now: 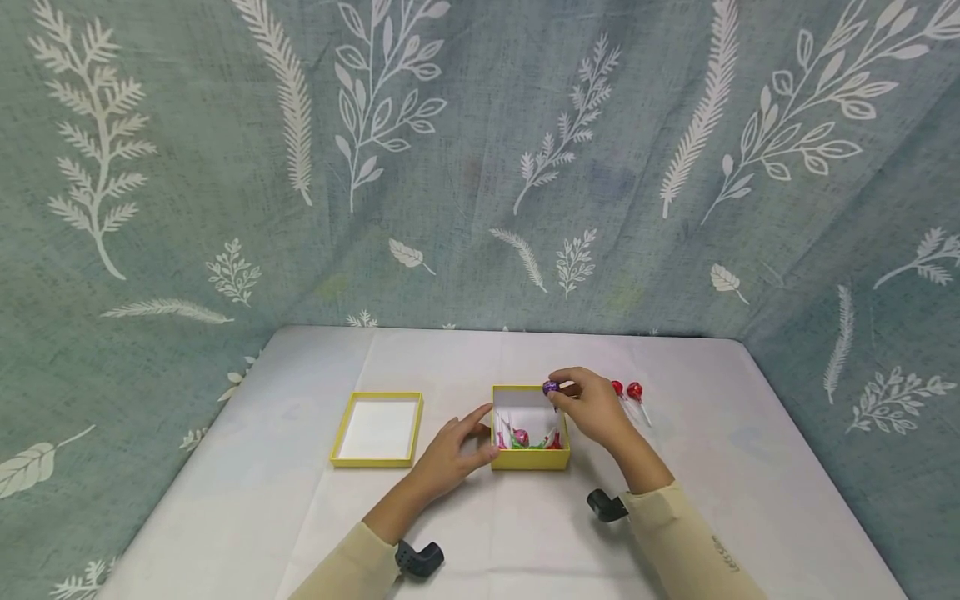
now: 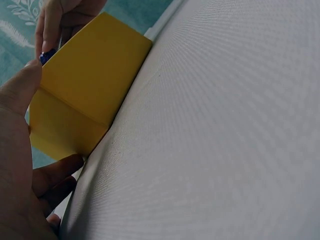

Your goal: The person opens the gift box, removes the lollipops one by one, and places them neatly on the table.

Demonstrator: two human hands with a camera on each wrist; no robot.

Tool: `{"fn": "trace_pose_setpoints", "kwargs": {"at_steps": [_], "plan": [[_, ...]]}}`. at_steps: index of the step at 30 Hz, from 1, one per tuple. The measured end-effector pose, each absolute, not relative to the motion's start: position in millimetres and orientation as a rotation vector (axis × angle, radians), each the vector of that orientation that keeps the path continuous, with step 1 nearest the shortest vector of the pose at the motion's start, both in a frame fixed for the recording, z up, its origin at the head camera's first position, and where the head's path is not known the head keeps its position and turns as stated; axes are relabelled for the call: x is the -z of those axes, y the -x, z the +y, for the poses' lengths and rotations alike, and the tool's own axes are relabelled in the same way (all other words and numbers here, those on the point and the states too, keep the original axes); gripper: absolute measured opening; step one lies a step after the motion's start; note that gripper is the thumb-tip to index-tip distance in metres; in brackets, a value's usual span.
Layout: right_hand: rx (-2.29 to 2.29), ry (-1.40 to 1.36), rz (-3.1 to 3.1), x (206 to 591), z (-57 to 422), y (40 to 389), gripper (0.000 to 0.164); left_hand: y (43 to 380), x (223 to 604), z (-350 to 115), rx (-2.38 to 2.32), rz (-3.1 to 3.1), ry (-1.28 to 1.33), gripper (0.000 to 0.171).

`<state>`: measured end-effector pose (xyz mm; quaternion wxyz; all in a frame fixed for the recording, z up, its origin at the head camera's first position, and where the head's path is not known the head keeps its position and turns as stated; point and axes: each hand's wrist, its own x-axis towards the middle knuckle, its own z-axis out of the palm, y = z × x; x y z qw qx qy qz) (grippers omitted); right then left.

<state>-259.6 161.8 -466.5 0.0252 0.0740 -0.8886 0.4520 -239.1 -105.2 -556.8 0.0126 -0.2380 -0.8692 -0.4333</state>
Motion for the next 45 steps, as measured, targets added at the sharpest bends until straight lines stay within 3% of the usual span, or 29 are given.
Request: {"fn": "trace_pose_setpoints", "kwargs": {"at_steps": [45], "plan": [[-1.285,-0.01,-2.748,459.8,272.5,269.0,0.035,238.7,557.6,-105.8,1.347,-2.717,0.727,0.07]]}}
